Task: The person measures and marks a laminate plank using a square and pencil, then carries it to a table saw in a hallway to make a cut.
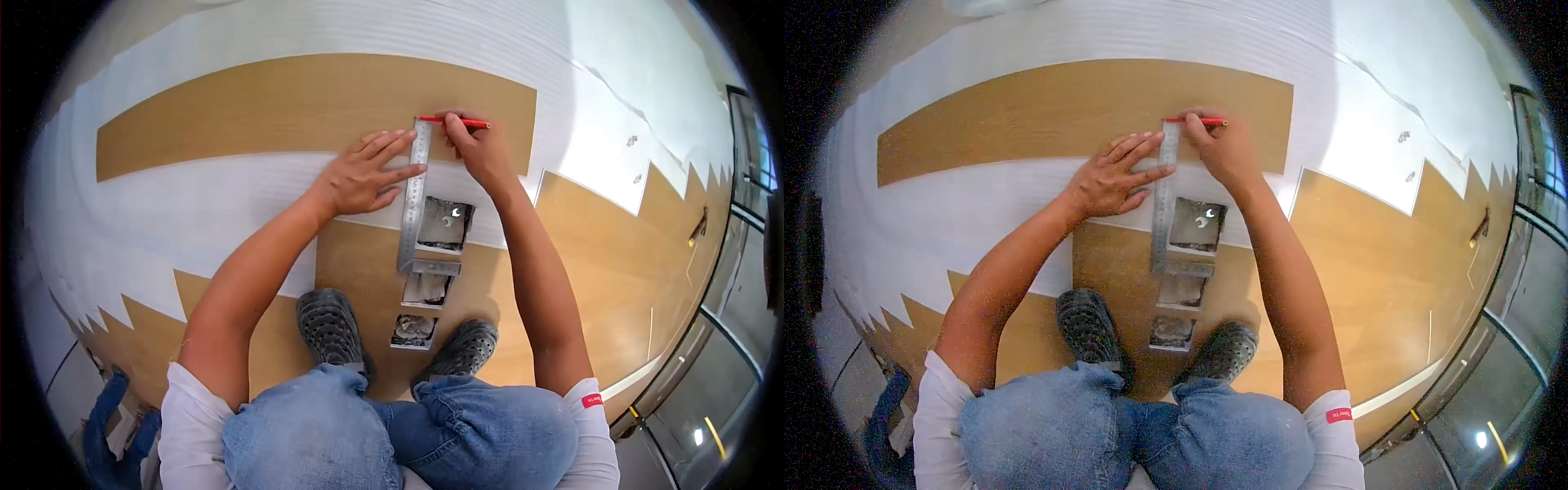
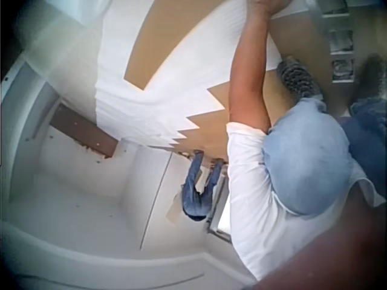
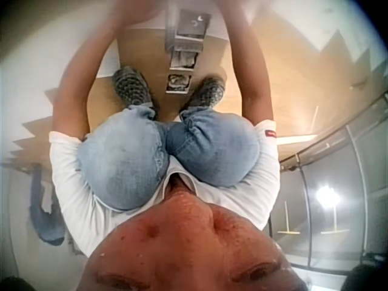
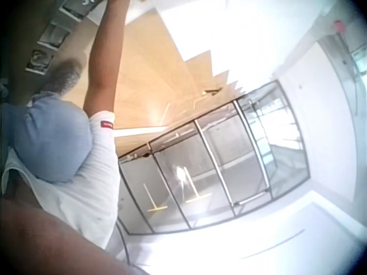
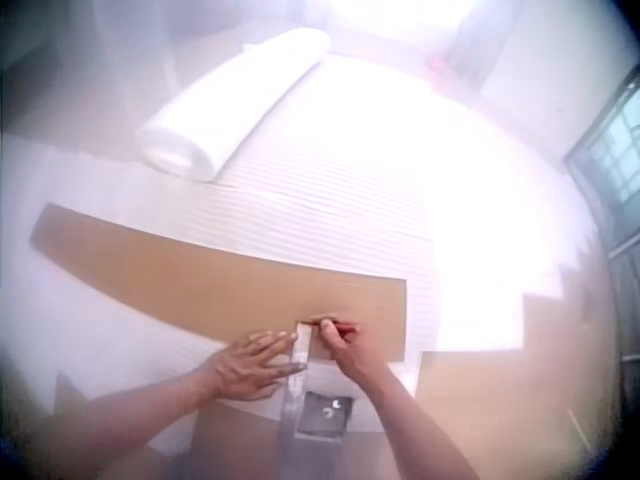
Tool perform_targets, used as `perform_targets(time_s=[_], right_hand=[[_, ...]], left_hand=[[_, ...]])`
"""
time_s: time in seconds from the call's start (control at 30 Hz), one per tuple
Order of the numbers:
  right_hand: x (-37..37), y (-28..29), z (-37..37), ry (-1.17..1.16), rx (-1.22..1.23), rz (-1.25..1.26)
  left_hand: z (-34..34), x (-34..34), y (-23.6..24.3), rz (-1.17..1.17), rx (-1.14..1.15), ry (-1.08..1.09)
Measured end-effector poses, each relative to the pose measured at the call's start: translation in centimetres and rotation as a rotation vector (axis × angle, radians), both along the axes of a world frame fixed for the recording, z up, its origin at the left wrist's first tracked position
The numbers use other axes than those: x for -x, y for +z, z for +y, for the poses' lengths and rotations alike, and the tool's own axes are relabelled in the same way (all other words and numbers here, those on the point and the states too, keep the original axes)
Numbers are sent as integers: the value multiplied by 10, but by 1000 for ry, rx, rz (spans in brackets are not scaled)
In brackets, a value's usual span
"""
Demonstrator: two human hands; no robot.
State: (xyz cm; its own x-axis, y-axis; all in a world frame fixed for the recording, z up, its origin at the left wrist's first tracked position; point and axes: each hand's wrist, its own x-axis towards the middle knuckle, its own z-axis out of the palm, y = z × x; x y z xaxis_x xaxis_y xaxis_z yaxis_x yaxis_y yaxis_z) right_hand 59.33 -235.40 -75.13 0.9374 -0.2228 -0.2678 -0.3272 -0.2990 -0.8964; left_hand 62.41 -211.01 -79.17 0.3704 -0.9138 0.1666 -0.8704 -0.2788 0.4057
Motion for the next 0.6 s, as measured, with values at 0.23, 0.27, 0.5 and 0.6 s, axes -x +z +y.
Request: perform_targets(time_s=[0.23, 0.27, 0.5, 0.6], right_hand=[[13, 5, 14, -122, -178, -122], [22, 8, 12, -159, -194, -133], [140, -18, 68, 127, 443, -145], [146, -13, 105, 83, 572, -153]], left_hand=[[-3, 1, 2, 8, 1, -10], [-1, 1, 1, 17, 0, -8], [-2, 2, 4, 7, 51, -7], [3, 4, 4, 0, 30, 1]])
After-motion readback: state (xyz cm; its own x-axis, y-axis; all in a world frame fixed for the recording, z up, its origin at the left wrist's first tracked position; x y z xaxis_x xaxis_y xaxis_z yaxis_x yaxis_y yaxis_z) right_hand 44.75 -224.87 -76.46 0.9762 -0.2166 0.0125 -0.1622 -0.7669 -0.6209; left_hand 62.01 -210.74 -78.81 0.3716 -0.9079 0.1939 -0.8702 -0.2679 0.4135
